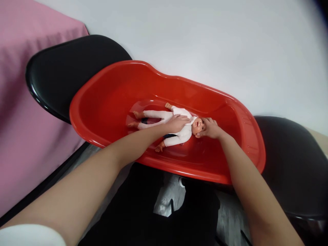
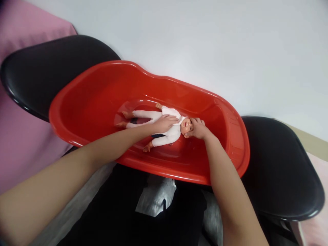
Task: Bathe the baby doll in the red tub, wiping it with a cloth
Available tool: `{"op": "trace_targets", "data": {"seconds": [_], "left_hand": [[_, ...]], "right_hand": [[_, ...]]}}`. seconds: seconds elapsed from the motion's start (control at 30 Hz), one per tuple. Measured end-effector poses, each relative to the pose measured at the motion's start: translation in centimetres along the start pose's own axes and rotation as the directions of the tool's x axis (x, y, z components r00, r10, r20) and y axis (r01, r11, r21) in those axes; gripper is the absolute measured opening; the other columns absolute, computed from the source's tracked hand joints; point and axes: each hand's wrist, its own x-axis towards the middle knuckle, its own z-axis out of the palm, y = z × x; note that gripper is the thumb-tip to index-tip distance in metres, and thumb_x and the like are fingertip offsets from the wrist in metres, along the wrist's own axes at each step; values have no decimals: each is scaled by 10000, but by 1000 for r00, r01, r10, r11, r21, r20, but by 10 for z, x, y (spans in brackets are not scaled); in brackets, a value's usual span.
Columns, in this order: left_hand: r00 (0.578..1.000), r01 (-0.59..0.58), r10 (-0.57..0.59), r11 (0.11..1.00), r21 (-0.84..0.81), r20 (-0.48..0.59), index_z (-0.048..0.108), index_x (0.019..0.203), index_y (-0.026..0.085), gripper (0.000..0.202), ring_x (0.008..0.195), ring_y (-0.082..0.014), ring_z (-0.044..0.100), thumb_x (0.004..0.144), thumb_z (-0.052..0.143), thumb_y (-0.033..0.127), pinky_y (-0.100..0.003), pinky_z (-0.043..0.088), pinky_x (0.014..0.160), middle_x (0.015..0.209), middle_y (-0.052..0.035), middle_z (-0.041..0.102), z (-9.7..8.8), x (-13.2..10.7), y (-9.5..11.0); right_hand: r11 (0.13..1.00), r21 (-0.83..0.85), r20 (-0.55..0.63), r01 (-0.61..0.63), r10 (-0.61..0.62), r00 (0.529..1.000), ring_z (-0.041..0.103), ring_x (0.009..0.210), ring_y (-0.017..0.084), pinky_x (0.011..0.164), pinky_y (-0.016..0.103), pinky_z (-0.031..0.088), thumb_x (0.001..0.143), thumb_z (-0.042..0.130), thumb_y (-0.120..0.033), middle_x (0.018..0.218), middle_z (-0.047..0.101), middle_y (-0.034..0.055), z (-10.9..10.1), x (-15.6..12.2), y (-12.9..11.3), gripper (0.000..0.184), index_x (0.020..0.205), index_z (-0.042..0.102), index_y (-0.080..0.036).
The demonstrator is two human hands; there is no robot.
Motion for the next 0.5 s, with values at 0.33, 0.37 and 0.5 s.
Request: {"op": "trace_targets", "data": {"seconds": [0.33,0.37,0.5], "left_hand": [[972,229,-221,965,126,-74,590,1555,181,591,1474,-264,510,1020,379,48,-465,329,1256,1588,-83,578,-3,-3,-38],[963,263,-253,955,137,-90,592,1547,170,580,1457,-268,522,1021,385,39,-465,334,1251,1574,-90,590,-3,-5,-45],[905,413,-389,899,143,-171,659,1433,100,445,1356,-299,576,1074,397,86,-478,364,1207,1454,-158,660,-3,-17,-76]], "right_hand": [[1000,7,-4,3,-3,1000,385,1480,461,1228,564,390,658,905,-556,1603,420,148,-1,1,-1,1117,1615,397,-287],[1000,8,-2,3,-3,1000,384,1480,460,1229,564,389,660,903,-561,1605,419,148,-1,1,0,1118,1616,394,-284],[1000,18,6,5,-5,1000,395,1468,447,1233,564,386,673,887,-583,1606,421,132,-1,1,0,1080,1602,415,-299]]}}
